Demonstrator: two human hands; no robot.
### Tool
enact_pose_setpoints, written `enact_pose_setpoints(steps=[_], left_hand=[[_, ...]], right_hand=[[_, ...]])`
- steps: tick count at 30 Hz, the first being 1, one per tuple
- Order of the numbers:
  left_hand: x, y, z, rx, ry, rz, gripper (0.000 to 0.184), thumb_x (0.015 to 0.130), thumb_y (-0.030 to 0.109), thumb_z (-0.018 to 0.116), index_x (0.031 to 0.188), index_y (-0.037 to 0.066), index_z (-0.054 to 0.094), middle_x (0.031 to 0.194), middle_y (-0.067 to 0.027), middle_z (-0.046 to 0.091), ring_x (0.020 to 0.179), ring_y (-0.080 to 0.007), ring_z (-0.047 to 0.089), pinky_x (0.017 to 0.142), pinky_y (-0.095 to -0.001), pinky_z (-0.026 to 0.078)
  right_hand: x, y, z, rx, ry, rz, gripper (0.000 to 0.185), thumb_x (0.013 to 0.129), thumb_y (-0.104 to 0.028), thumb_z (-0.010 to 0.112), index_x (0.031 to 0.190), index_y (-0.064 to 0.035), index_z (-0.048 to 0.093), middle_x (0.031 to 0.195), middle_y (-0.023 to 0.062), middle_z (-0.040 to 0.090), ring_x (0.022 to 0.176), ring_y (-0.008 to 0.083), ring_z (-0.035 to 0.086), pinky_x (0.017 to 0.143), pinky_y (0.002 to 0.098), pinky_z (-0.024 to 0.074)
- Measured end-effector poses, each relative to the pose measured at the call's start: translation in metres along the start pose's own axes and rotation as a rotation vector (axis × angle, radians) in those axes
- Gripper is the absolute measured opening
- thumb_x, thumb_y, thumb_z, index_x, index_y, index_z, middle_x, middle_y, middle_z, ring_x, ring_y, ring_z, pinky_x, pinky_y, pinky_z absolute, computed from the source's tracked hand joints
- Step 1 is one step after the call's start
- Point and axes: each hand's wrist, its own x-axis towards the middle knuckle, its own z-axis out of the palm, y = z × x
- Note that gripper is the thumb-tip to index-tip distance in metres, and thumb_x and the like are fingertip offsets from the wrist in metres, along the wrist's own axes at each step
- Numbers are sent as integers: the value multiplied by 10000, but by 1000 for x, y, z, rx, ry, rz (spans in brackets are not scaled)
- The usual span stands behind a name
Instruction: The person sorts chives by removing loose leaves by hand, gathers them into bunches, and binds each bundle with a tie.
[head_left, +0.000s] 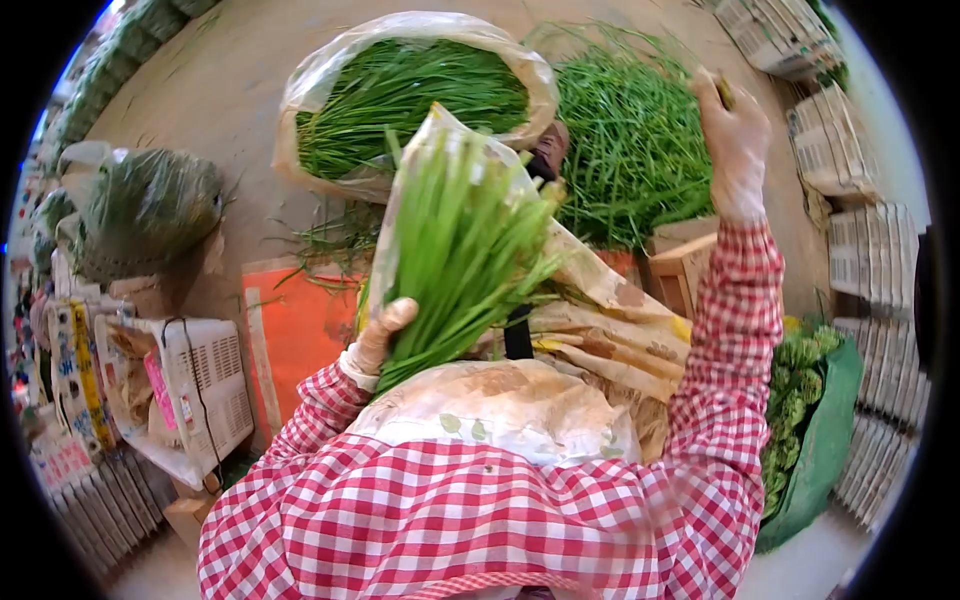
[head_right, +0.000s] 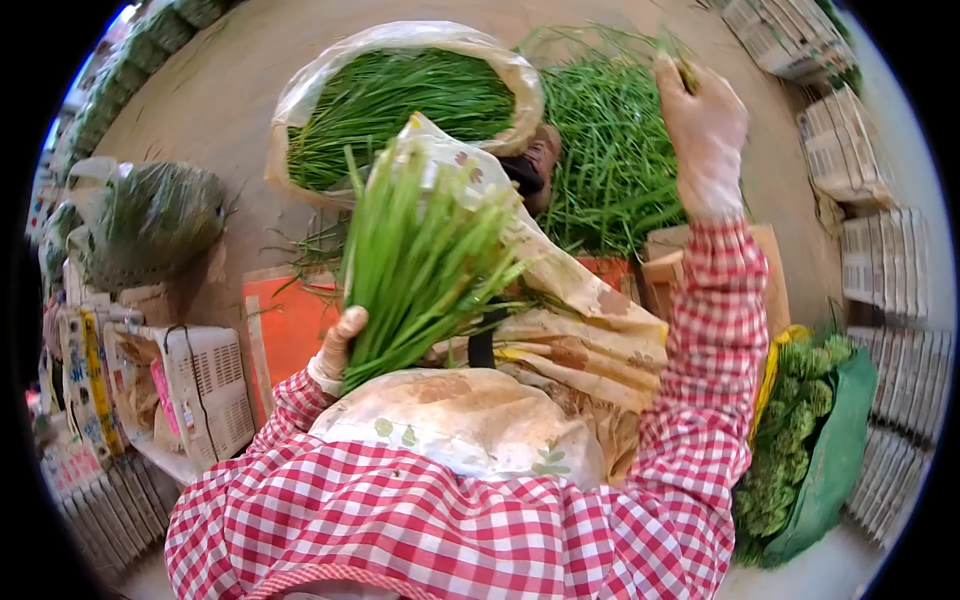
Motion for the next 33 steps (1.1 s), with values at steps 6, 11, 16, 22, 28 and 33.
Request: enact_pose_setpoints(steps=[6, 11, 16, 22, 28, 33], left_hand=[[1, -15, -31, -236, 137, 140, 802, 786, 627, 488, 1358, 84, 341, 1300, -164, 450, 1154, -325, 475, 873, -487, 467], [-3, -18, -43, -322, 96, 159, 784, 804, 634, 461, 1340, 71, 362, 1235, -186, 499, 979, -313, 582, 735, -449, 535], [-1, -14, -28, -303, -36, 155, 792, 812, 592, 478, 1369, 56, 306, 1337, -174, 412, 1161, -316, 477, 963, -455, 423], [-3, -6, -1, -311, -144, 171, 735, 838, 565, 470, 1357, 63, 333, 1309, -169, 445, 1141, -314, 498, 950, -458, 439], [-3, -14, -23, -281, 9, 212, 824, 797, 612, 479, 1375, 55, 293, 1354, -186, 384, 1190, -324, 449, 990, -470, 391], [-6, -13, -23, -330, 22, 237, 780, 801, 565, 512, 1356, 47, 332, 1327, -174, 424, 1172, -316, 470, 969, -464, 412]], right_hand=[[-51, -30, 16, 383, -114, 54, 215, 873, -185, 601, 1063, -95, 643, 821, 11, 666, 741, 46, 576, 618, 194, 457], [-86, -73, 13, 867, -457, 293, 197, 862, -196, 610, 983, -42, 625, 830, 52, 662, 753, 95, 617, 625, 214, 510], [-117, -96, 52, 784, -582, 147, 383, 791, -232, 695, 1050, 15, 559, 944, 146, 635, 883, 197, 635, 769, 291, 516], [-108, -97, 57, 633, -467, -181, 203, 801, -97, 579, 977, -10, 630, 813, 143, 649, 708, 193, 640, 646, 289, 532], [-31, -45, 50, -134, 123, -484, 163, 850, -186, 600, 987, -109, 642, 795, 102, 644, 614, 164, 617, 538, 265, 534], [-62, -44, 27, 246, -394, -300, 210, 837, -229, 579, 826, -21, 605, 662, 108, 587, 548, 201, 584, 517, 298, 501]])
